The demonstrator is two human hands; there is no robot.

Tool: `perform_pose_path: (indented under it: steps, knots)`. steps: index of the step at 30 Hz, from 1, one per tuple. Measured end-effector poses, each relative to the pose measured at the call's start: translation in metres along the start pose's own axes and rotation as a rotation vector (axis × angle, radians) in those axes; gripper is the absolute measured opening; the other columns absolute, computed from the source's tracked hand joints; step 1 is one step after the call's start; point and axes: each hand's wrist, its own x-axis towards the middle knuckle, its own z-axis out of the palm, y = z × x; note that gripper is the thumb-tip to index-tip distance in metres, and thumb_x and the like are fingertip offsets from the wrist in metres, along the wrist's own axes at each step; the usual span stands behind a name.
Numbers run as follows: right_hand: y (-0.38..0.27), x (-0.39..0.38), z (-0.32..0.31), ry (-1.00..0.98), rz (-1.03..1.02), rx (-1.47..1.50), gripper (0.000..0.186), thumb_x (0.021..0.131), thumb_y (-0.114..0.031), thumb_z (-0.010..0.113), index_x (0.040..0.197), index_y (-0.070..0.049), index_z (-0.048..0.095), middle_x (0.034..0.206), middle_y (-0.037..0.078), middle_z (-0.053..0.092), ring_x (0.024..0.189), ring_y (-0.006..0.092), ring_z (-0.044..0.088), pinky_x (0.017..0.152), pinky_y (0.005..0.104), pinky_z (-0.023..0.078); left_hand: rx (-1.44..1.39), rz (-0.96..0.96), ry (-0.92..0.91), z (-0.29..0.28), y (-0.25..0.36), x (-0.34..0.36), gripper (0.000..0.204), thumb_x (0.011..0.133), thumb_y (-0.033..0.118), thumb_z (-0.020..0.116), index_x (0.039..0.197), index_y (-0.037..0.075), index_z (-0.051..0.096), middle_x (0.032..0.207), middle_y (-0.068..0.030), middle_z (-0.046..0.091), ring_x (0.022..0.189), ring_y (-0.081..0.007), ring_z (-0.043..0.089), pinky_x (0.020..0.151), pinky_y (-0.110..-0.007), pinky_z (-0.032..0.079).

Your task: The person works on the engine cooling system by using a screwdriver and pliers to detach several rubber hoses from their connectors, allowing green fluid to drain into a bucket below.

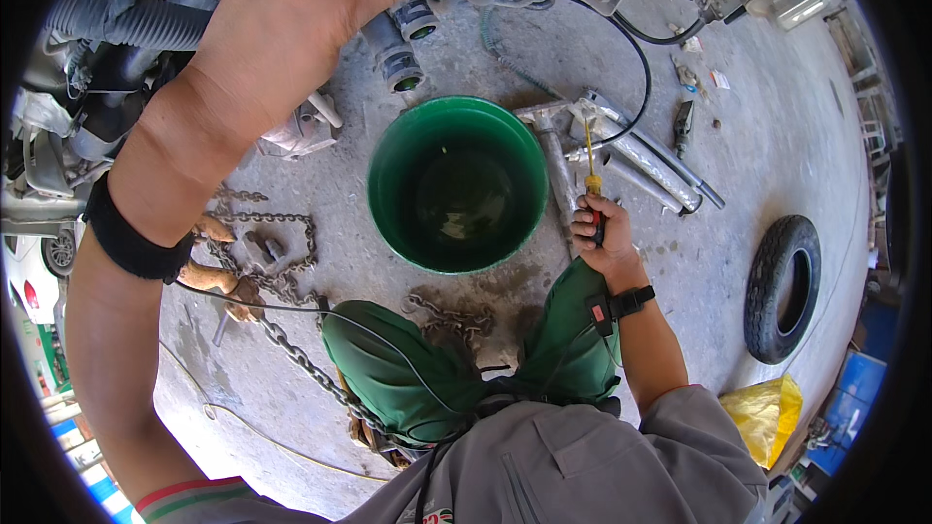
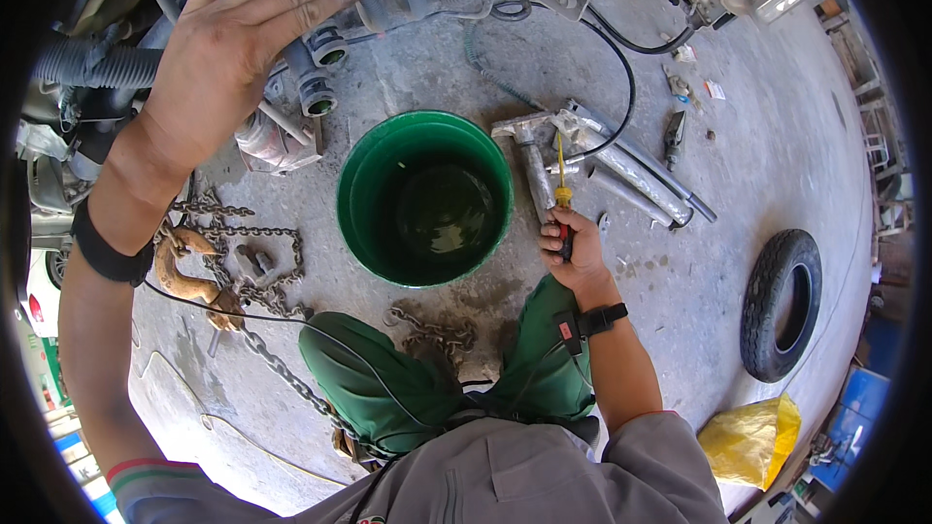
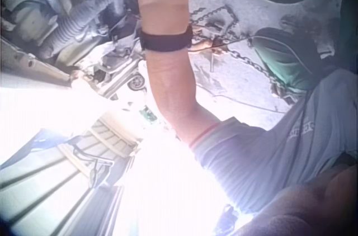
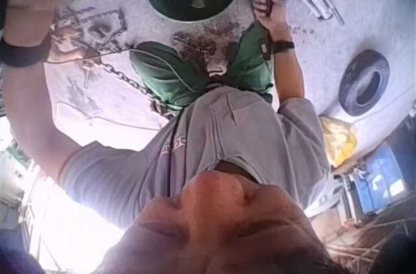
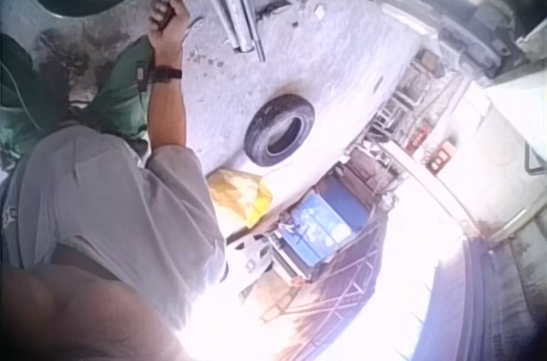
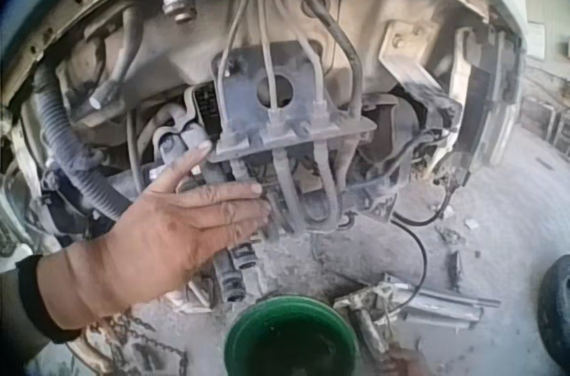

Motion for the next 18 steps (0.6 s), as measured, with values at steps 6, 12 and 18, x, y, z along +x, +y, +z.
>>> perform_pose_path:
  steps: [6, 12, 18]
  knots:
    - [-0.001, -0.003, 0.002, 0.037, -0.01, -0.02, 0.011, 0.094, -0.022, 0.06, 0.089, -0.013, 0.055, 0.067, -0.005, 0.048, 0.052, 0.0057, 0.043, 0.04, 0.0205, 0.029, -0.067, -0.014, -0.013, -0.006, -0.002, 0.002, 0.046, 0.084, 0.01, 0.061, 0.13, 0.01, 0.064, 0.142, -0.002, 0.059, 0.141, -0.0162, 0.044, 0.123, -0.054, 0.016]
    - [-0.002, -0.001, 0.005, 0.013, -0.013, -0.045, 0.011, 0.093, -0.023, 0.059, 0.088, -0.015, 0.054, 0.068, -0.006, 0.048, 0.053, 0.0055, 0.043, 0.041, 0.0206, 0.029, -0.051, -0.048, -0.025, -0.012, 0.0, 0.006, 0.06, 0.076, -0.003, 0.059, 0.134, 0.011, 0.059, 0.144, -0.0016, 0.055, 0.142, -0.0165, 0.043, 0.124, -0.051, 0.015]
    - [0.002, -0.003, -0.001, 0.036, -0.023, -0.084, 0.012, 0.091, -0.024, 0.06, 0.088, -0.015, 0.053, 0.069, -0.006, 0.047, 0.053, 0.0058, 0.042, 0.042, 0.0212, 0.028, -0.133, -0.121, 0.188, -0.013, 0.0, 0.003, 0.069, 0.07, -0.014, 0.059, 0.133, 0.014, 0.057, 0.142, -0.0016, 0.058, 0.136, -0.0214, 0.051, 0.123, -0.049, 0.023]
